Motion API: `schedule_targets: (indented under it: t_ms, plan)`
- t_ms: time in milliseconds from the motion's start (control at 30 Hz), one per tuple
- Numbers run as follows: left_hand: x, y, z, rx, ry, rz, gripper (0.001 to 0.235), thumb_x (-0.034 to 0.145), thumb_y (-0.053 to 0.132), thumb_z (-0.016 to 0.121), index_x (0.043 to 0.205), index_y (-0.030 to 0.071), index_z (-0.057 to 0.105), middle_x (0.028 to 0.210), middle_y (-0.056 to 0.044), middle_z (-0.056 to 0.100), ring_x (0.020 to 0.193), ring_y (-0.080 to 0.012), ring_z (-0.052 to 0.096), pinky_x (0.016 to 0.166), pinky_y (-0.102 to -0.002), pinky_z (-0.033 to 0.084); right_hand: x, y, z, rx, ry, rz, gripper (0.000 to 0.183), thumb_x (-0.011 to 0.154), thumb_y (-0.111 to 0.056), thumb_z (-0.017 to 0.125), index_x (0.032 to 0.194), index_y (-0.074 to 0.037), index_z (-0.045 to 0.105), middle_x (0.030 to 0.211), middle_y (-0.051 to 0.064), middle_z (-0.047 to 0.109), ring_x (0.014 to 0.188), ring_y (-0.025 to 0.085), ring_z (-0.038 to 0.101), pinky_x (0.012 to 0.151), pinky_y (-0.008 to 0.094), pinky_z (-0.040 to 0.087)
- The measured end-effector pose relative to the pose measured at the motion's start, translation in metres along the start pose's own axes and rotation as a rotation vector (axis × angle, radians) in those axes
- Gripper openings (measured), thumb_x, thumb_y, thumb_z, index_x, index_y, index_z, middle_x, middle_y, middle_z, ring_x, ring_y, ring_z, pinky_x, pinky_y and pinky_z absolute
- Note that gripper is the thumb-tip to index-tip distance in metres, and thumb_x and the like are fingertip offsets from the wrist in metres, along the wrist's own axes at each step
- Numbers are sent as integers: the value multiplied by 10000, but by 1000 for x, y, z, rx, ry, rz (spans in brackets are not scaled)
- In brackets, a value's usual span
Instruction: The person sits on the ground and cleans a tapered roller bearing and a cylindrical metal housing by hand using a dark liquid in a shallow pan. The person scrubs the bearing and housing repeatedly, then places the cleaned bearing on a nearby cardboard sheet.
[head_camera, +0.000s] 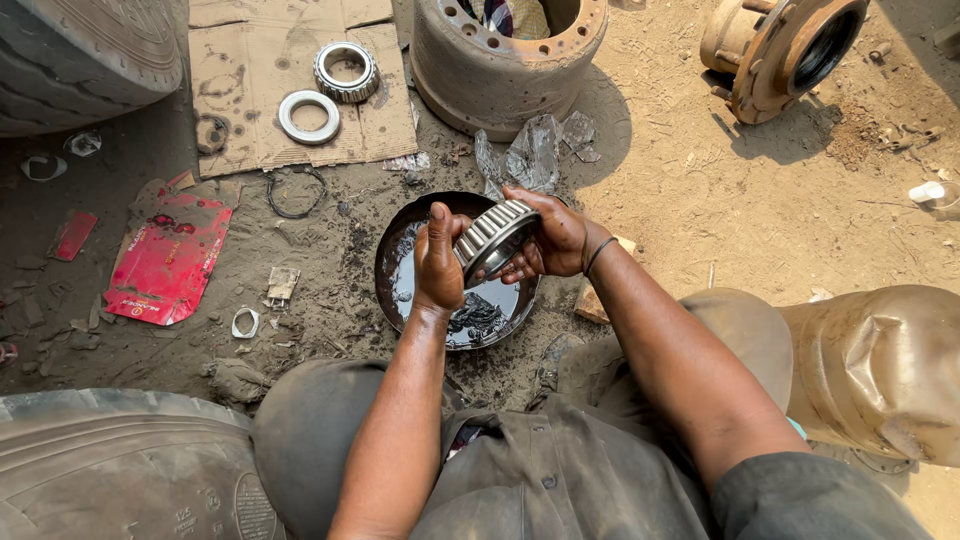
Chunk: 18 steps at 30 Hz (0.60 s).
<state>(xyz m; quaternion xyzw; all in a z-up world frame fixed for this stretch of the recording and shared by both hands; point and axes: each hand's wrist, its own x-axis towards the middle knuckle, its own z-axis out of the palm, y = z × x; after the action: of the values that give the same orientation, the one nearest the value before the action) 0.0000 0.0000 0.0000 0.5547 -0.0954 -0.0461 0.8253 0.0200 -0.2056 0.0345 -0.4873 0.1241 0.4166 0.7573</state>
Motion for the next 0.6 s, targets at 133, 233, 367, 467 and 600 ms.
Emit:
schedule_targets:
  t_ms: [133, 233, 367, 467, 600]
  plan:
    - [0, 5, 1, -88, 32, -57, 750, 962, 775, 400, 778, 82, 621, 623, -36, 604, 441, -80, 581, 411, -198, 513, -7, -16, 5, -259, 116, -59, 689, 983, -711, 467, 1132, -60, 639, 954, 214, 713, 752, 273, 697, 762, 457, 591]
    - [-3, 12, -5, -37, 82, -32, 731, 956, 768, 399, 778, 91, 606, 649, -34, 624, 478, -74, 601, 448, -208, 538, -12, -26, 21, -772, 377, -199, 765, 1012, -751, 394, 1140, -40, 650, 998, 233, 706, 795, 276, 639, 741, 468, 513]
    - [0, 19, -5, 56, -6, 128, 725, 1041, 756, 430, 879, 82, 641, 811, -39, 656, 701, -69, 621, 663, -212, 550, -9, -31, 64, -1576, 608, -319, 848, 1021, -769, 352, 1092, 20, 656, 932, 230, 713, 835, 307, 678, 764, 504, 547]
    - [1, 19, -6, 64, -32, 128, 667, 1004, 739, 458, 927, 108, 660, 842, -30, 663, 712, -81, 667, 661, -227, 605, -2, -41, 87, -1679, 605, -71, 916, 993, -799, 381, 991, 54, 713, 819, 226, 708, 753, 316, 692, 744, 485, 576]
    - [0, 19, -12, 47, 11, 63, 621, 995, 702, 497, 842, 108, 597, 779, -37, 656, 593, -108, 671, 526, -248, 590, -14, -49, 68, -1130, 400, -42, 828, 929, -771, 465, 1074, -10, 759, 786, 145, 644, 673, 278, 605, 605, 499, 558]
